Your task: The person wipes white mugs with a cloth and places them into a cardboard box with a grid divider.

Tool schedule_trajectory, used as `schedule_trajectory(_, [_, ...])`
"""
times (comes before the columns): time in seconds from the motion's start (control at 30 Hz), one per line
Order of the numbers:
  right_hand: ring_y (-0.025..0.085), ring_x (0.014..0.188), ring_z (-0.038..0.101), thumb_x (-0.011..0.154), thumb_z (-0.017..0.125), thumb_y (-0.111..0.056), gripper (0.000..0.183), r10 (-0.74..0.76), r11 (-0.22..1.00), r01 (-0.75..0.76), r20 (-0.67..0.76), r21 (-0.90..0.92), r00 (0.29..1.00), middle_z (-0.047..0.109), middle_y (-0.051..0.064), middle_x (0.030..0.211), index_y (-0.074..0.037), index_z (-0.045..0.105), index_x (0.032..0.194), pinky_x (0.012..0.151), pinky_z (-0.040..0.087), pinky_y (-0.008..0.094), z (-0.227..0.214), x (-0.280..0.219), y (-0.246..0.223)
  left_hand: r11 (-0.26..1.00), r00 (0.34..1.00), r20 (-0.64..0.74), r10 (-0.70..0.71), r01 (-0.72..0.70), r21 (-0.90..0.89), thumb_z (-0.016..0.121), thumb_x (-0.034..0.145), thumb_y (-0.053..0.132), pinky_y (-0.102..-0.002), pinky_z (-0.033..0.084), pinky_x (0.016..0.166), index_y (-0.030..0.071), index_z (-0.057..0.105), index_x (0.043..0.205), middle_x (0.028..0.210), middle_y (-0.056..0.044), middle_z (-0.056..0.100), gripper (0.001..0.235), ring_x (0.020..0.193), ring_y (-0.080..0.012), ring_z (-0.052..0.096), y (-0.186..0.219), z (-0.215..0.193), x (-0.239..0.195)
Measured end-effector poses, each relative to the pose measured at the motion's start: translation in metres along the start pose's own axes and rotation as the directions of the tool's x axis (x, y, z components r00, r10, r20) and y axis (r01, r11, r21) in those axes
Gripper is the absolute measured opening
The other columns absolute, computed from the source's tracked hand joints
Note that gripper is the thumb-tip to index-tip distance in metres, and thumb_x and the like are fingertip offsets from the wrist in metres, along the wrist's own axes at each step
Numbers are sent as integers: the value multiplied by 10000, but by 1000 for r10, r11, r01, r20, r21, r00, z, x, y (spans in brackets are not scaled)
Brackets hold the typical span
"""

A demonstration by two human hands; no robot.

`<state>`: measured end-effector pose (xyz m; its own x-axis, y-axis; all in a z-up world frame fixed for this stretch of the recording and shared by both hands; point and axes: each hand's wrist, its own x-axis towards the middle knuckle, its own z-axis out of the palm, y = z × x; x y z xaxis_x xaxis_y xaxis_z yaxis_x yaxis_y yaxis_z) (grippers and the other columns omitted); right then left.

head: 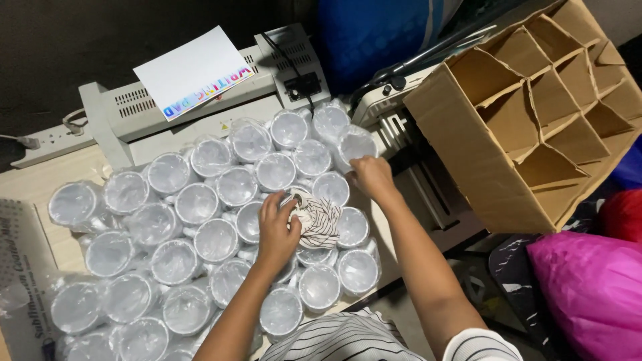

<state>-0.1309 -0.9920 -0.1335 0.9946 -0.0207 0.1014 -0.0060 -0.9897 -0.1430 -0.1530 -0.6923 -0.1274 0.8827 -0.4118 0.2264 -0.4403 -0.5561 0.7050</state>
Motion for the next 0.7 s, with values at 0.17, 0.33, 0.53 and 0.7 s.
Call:
schedule_trajectory(0.17, [283,809,683,745,836,-145,149,-51,995,60,-126,73,991,708,80,768,-89,715,811,697,522,450,-89,-9,-38,931,991,-21,-135,120,-346,619,937,165,-458,458,1089,67,664,1250,1524,-166,448,331,1406,-343,461,10,-8,23])
schedule_trajectory(0.33, [295,854,647,747,859,-113,228,-94,946,142,-172,292,981,662,110,854,-39,669,848,724,524,425,-125,-16,-79,444,960,132,-247,234,-865,652,983,355,-444,468,1112,132,456,1482,1518,-136,483,580,1397,-310,512,-11,6,51])
schedule_trajectory(0.53, [290,1045,636,691,792,-80,293,-384,750,490,-311,444,870,691,89,1082,-83,677,961,877,574,392,-111,-16,-128,-424,920,374,-121,292,-857,677,903,663,-505,474,1123,84,407,1568,1544,-147,481,922,1380,-319,530,-19,-17,51])
schedule_trajectory(0.7, [332,1120,600,847,808,-313,432,-414,549,321,-82,772,907,599,151,1206,-19,559,1043,914,492,407,-148,-6,-164,-394,917,370,-146,290,-872,788,770,601,-473,456,1143,298,381,1575,1536,4,502,951,1367,-251,520,-32,-35,34])
